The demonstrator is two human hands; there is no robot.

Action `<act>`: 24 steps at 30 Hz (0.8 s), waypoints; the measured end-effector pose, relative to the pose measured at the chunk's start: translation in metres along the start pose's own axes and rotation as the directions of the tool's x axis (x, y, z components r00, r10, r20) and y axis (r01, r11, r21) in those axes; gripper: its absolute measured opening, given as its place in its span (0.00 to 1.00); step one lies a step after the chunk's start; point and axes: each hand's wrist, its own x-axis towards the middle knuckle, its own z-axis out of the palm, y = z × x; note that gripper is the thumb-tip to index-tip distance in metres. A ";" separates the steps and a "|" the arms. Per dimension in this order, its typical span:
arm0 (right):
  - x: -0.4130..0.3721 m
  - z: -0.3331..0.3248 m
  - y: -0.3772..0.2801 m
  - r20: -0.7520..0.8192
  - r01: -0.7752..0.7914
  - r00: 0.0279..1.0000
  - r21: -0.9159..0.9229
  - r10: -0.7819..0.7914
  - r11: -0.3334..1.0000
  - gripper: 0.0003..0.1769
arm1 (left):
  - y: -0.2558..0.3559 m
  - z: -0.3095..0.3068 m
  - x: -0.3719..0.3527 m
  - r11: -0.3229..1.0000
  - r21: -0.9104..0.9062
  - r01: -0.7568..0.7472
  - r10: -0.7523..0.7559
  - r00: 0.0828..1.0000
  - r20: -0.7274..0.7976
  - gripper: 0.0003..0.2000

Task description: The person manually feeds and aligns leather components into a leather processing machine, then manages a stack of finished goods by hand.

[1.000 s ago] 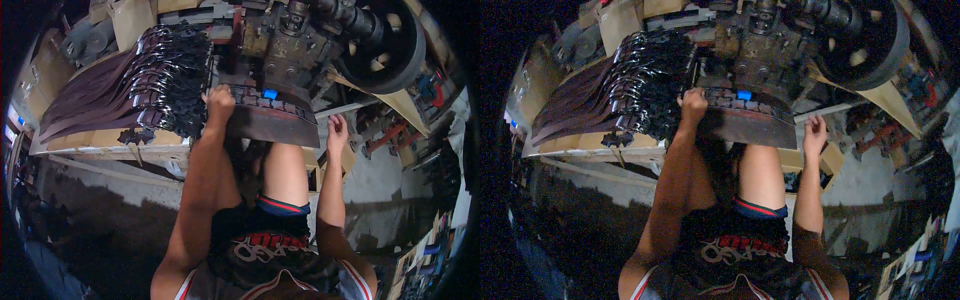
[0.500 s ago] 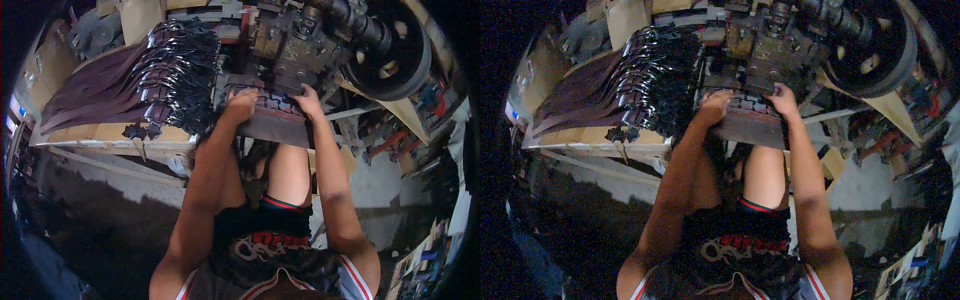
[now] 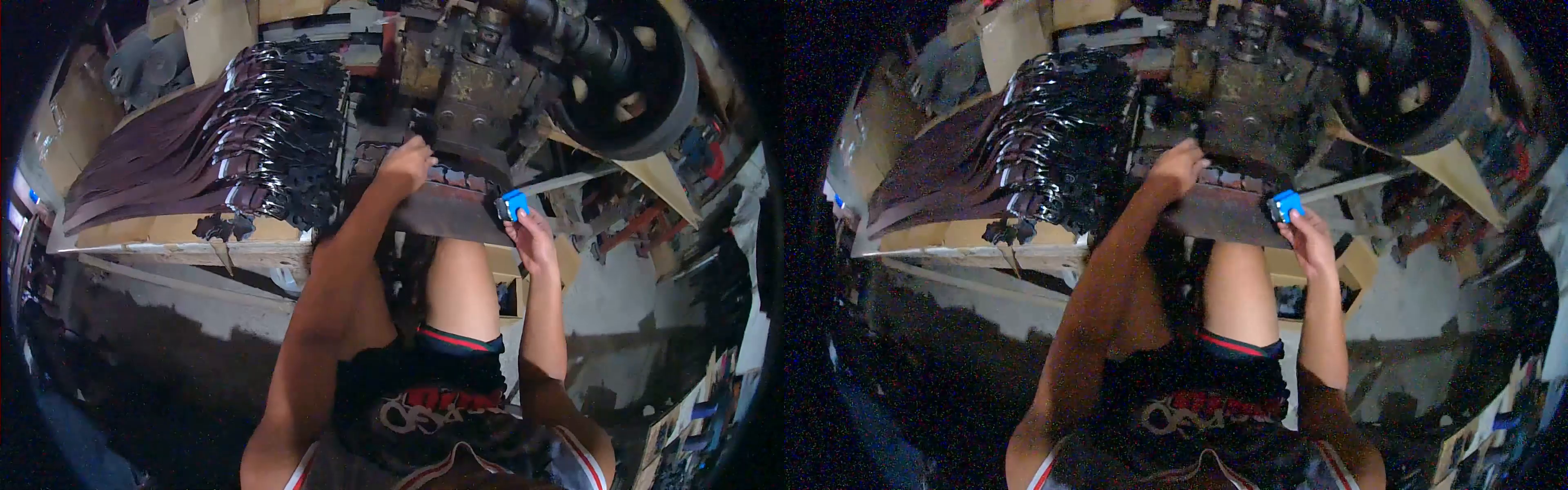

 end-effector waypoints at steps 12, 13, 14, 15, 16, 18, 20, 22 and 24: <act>-0.011 0.033 0.009 0.001 0.086 0.996 -0.306 -0.091 0.948 0.23 | -0.011 0.015 0.049 0.965 -0.248 -0.089 0.134 0.976 0.171 0.17; -0.014 0.035 0.006 -0.013 0.063 0.998 -0.281 -0.069 0.958 0.23 | -0.011 0.017 0.047 0.957 -0.275 -0.087 0.137 0.976 0.168 0.16; -0.014 0.035 0.006 -0.019 0.035 0.999 -0.286 -0.042 0.957 0.23 | -0.012 0.019 0.046 0.958 -0.267 -0.101 0.146 0.977 0.156 0.16; -0.012 0.034 0.005 -0.024 0.010 1.000 -0.292 -0.017 0.956 0.23 | -0.014 0.021 0.047 0.959 -0.259 -0.115 0.156 0.977 0.142 0.16; -0.009 0.034 0.003 -0.028 -0.014 1.000 -0.296 0.006 0.955 0.23 | -0.016 0.022 0.048 0.960 -0.249 -0.132 0.167 0.978 0.128 0.16; 0.002 0.027 0.013 0.017 0.155 0.986 -0.489 -0.168 0.858 0.23 | -0.018 0.027 0.045 0.990 -0.081 -0.111 0.120 0.986 0.111 0.15; 0.007 0.021 0.019 0.089 0.265 0.958 -0.632 -0.272 0.728 0.24 | -0.021 0.029 0.042 0.992 -0.025 -0.122 0.123 0.989 0.078 0.15; -0.003 0.036 0.007 0.162 0.319 0.940 -0.733 -0.301 0.601 0.24 | -0.025 0.030 0.036 0.983 -0.084 -0.164 0.168 0.985 0.039 0.14; -0.002 0.038 0.009 0.184 0.315 0.945 -0.736 -0.270 0.600 0.25 | -0.026 0.026 0.035 0.997 -0.044 -0.064 0.069 0.990 0.121 0.14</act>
